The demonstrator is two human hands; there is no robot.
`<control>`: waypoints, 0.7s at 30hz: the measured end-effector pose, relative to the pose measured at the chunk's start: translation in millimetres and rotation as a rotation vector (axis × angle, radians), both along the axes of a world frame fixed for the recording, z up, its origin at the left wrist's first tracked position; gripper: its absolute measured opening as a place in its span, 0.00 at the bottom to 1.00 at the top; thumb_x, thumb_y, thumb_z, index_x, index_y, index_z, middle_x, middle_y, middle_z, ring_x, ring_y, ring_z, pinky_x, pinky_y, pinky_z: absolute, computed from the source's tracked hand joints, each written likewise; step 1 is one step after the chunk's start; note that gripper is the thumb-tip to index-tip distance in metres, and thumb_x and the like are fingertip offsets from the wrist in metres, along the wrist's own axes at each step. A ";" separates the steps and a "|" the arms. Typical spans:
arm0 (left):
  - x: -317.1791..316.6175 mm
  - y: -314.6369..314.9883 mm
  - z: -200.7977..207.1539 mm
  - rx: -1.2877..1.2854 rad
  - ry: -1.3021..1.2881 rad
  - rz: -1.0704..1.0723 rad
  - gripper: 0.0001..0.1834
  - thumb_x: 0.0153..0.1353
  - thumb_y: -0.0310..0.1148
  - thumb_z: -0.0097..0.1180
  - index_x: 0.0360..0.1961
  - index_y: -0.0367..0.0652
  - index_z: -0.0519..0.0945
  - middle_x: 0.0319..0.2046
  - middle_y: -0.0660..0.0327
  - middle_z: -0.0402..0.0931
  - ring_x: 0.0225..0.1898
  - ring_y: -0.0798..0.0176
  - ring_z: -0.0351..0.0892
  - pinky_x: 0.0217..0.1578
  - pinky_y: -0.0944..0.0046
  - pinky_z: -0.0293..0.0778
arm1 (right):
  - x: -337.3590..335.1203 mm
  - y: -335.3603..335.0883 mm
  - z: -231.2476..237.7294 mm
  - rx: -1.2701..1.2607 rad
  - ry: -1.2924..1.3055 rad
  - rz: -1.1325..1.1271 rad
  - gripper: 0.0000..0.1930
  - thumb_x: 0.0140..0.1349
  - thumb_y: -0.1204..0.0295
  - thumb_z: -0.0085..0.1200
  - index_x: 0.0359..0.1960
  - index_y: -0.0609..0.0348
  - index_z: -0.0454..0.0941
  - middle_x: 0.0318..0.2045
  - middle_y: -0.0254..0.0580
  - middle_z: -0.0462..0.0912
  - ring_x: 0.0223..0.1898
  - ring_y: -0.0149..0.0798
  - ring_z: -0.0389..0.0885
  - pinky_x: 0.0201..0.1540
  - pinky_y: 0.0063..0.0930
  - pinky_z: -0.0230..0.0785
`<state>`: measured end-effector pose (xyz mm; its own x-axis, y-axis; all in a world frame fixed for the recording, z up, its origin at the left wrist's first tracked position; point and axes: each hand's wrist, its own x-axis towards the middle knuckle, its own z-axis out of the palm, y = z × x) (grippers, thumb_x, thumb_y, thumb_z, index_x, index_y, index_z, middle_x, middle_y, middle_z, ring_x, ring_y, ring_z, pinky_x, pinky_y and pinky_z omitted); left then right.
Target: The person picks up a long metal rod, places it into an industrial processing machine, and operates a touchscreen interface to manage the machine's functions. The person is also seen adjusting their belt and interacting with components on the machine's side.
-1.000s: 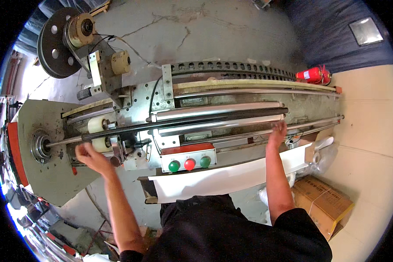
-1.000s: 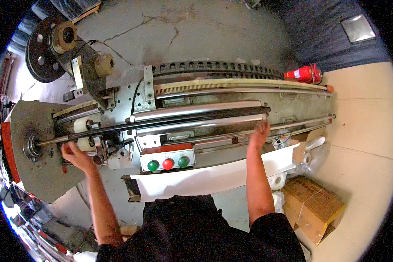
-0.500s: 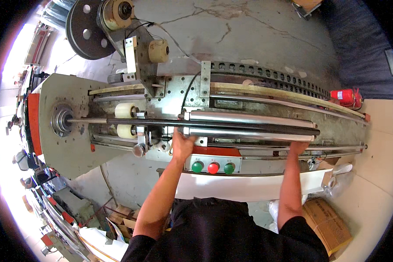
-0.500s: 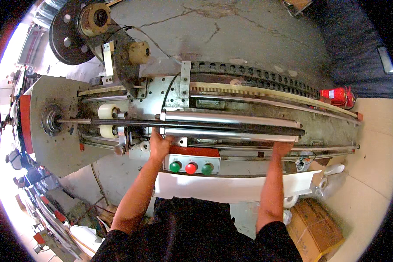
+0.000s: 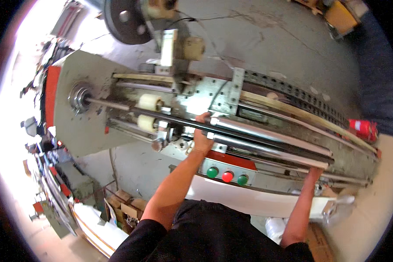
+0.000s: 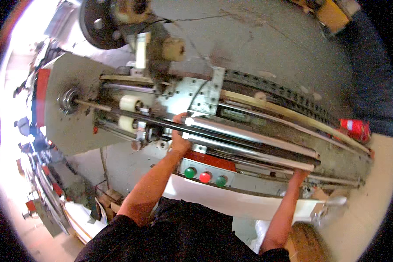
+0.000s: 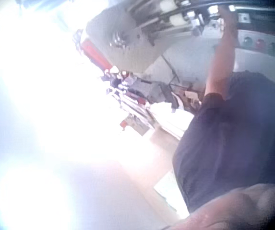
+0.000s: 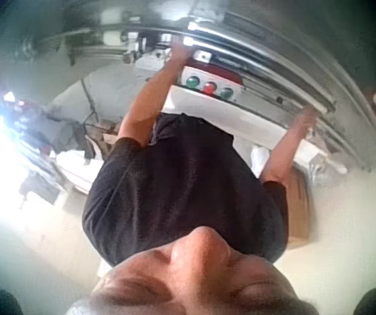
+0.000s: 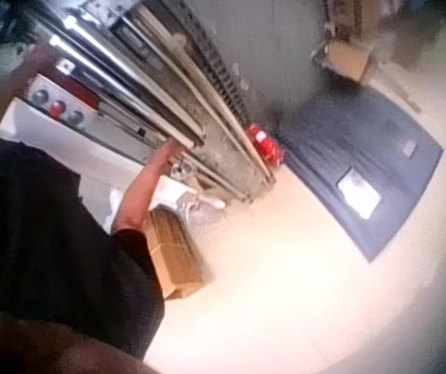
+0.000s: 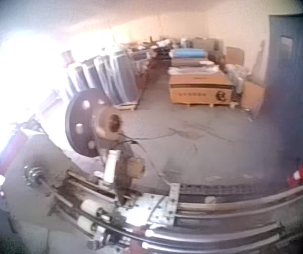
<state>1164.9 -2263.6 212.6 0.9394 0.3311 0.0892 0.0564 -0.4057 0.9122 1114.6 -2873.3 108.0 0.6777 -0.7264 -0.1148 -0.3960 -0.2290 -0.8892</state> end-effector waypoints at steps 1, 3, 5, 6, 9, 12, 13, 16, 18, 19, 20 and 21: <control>-0.9 0.0 -2.9 0.072 0.028 0.024 0.39 0.47 0.19 0.70 0.63 0.42 0.70 0.50 0.57 0.73 0.53 0.57 0.75 0.58 0.59 0.72 | 6.0 33.7 2.8 -0.016 -0.143 -0.024 0.37 0.68 0.60 0.66 0.74 0.61 0.65 0.68 0.52 0.75 0.65 0.52 0.77 0.65 0.50 0.74; -4.1 -0.4 -4.5 0.044 0.034 0.050 0.41 0.44 0.16 0.69 0.63 0.42 0.70 0.49 0.56 0.73 0.52 0.55 0.76 0.57 0.61 0.73 | 33.4 94.5 8.1 -0.020 -0.433 -0.025 0.37 0.71 0.61 0.63 0.76 0.62 0.61 0.71 0.49 0.72 0.67 0.50 0.75 0.70 0.50 0.71; -8.0 -1.1 -1.2 0.091 0.063 0.032 0.45 0.43 0.14 0.69 0.66 0.43 0.69 0.50 0.57 0.73 0.52 0.54 0.77 0.56 0.62 0.75 | 65.7 121.8 20.8 -0.079 -0.385 -0.089 0.37 0.71 0.61 0.63 0.76 0.62 0.62 0.70 0.50 0.73 0.67 0.50 0.75 0.69 0.49 0.71; -9.6 -1.6 2.5 0.062 0.154 0.026 0.48 0.44 0.13 0.69 0.69 0.43 0.66 0.51 0.56 0.74 0.54 0.53 0.78 0.57 0.60 0.75 | 74.7 127.2 25.5 -0.097 -0.367 -0.099 0.36 0.71 0.61 0.63 0.76 0.62 0.62 0.70 0.51 0.73 0.66 0.50 0.76 0.69 0.49 0.71; -23.5 -3.3 24.1 0.065 0.238 0.005 0.57 0.48 0.14 0.70 0.78 0.44 0.54 0.60 0.51 0.75 0.61 0.47 0.78 0.60 0.53 0.76 | 71.9 105.7 33.7 -0.146 -0.285 -0.062 0.35 0.71 0.62 0.62 0.75 0.63 0.63 0.69 0.52 0.74 0.65 0.51 0.77 0.68 0.49 0.72; -57.6 -4.1 59.2 -0.055 0.506 -0.023 0.59 0.52 0.29 0.76 0.80 0.38 0.50 0.65 0.40 0.69 0.67 0.38 0.73 0.68 0.50 0.71 | 48.8 49.8 29.1 -0.161 -0.104 -0.015 0.34 0.72 0.63 0.62 0.75 0.64 0.64 0.67 0.53 0.75 0.64 0.51 0.77 0.67 0.48 0.72; -72.2 -5.0 71.6 0.039 0.388 -0.027 0.58 0.53 0.33 0.76 0.79 0.38 0.51 0.64 0.38 0.70 0.64 0.36 0.75 0.65 0.49 0.74 | 42.3 28.2 27.2 -0.165 -0.024 -0.012 0.34 0.72 0.63 0.62 0.74 0.64 0.64 0.67 0.54 0.75 0.64 0.51 0.78 0.67 0.48 0.72; -120.1 1.8 107.4 -0.102 0.435 -0.103 0.51 0.60 0.33 0.73 0.78 0.41 0.54 0.66 0.43 0.74 0.68 0.42 0.75 0.65 0.51 0.74 | 31.1 -30.9 27.6 -0.164 0.198 -0.005 0.33 0.72 0.64 0.61 0.74 0.65 0.65 0.66 0.55 0.76 0.63 0.52 0.78 0.66 0.48 0.73; -150.0 22.0 129.5 -0.126 0.438 -0.143 0.45 0.64 0.31 0.69 0.78 0.41 0.57 0.63 0.46 0.78 0.66 0.46 0.78 0.66 0.53 0.74 | 35.6 -55.6 29.9 -0.155 0.296 0.002 0.33 0.72 0.64 0.61 0.73 0.66 0.66 0.65 0.56 0.77 0.62 0.52 0.79 0.65 0.47 0.73; -164.7 33.7 138.6 -0.088 0.411 -0.154 0.41 0.67 0.29 0.67 0.77 0.40 0.59 0.61 0.47 0.80 0.63 0.49 0.81 0.66 0.55 0.74 | 39.7 -63.2 30.6 -0.151 0.343 0.014 0.32 0.72 0.64 0.61 0.73 0.66 0.66 0.65 0.56 0.77 0.62 0.52 0.79 0.65 0.47 0.73; -178.4 51.2 146.6 -0.147 0.342 -0.098 0.38 0.67 0.27 0.66 0.75 0.41 0.63 0.57 0.50 0.83 0.63 0.52 0.82 0.64 0.55 0.75 | 44.2 -67.4 29.6 -0.146 0.374 0.020 0.32 0.72 0.65 0.61 0.73 0.66 0.66 0.65 0.57 0.77 0.61 0.53 0.80 0.64 0.47 0.73; -191.4 74.1 153.6 -0.134 0.227 -0.035 0.33 0.66 0.25 0.67 0.71 0.39 0.69 0.55 0.53 0.83 0.57 0.60 0.85 0.58 0.58 0.79 | 47.5 -69.8 28.3 -0.147 0.401 0.027 0.32 0.72 0.65 0.61 0.73 0.66 0.67 0.64 0.57 0.78 0.61 0.53 0.80 0.64 0.47 0.74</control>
<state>973.5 -2189.5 366.2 0.9413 0.2930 -0.1676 0.2540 -0.2878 0.9234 1162.1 -2943.2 136.3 0.6198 -0.7371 -0.2692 -0.6956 -0.3573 -0.6233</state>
